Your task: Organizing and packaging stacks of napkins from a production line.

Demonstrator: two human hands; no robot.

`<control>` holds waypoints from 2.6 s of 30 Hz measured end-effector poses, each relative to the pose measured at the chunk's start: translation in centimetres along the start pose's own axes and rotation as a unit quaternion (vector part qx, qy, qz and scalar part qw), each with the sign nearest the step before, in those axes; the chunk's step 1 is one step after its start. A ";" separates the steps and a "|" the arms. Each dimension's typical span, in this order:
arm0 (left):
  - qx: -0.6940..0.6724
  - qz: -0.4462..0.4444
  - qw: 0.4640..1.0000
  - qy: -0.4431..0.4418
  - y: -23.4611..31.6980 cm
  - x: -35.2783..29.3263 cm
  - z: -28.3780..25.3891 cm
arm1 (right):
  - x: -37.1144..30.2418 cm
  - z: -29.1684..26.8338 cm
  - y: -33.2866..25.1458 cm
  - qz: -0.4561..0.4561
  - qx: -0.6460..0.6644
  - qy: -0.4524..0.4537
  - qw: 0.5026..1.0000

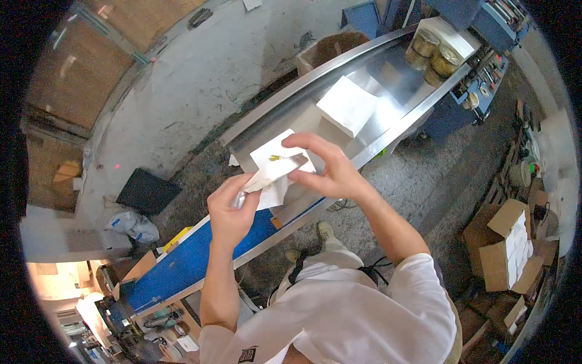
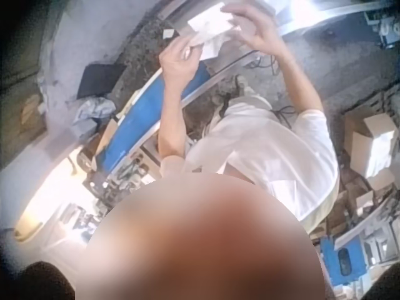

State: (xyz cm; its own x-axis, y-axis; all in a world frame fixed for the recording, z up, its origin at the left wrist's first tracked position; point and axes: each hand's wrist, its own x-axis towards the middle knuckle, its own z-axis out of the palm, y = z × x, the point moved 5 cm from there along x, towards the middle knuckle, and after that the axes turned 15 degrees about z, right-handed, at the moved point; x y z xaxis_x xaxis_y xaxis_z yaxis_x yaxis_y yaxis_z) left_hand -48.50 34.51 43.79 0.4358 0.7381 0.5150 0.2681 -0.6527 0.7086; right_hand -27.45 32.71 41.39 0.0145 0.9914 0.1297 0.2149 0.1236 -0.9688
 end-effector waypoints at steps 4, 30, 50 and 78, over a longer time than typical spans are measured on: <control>0.089 0.075 0.993 -0.028 0.9 0.4 -0.4 | -0.3 0.6 -2.4 -0.052 0.010 -0.104 0.993; 0.047 0.048 0.993 -0.094 0.8 1.1 -0.3 | -0.3 1.0 -3.3 -0.011 -0.011 -0.102 0.995; 0.064 -0.012 0.980 -0.186 0.4 0.2 0.2 | -0.8 2.7 -4.3 -0.119 -0.132 -0.130 0.975; -0.319 -0.251 0.907 -0.107 -3.0 -3.3 1.8 | -1.1 3.1 -0.7 0.076 -0.038 -0.108 0.990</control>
State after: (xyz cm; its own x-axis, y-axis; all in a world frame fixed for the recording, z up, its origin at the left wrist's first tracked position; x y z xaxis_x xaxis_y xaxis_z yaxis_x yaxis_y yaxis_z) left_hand -49.23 33.80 39.11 0.5722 0.8201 -0.0075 -0.0438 0.0397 0.9983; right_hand -30.65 31.66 41.30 -0.1548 0.9852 -0.0733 0.2989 -0.0240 -0.9540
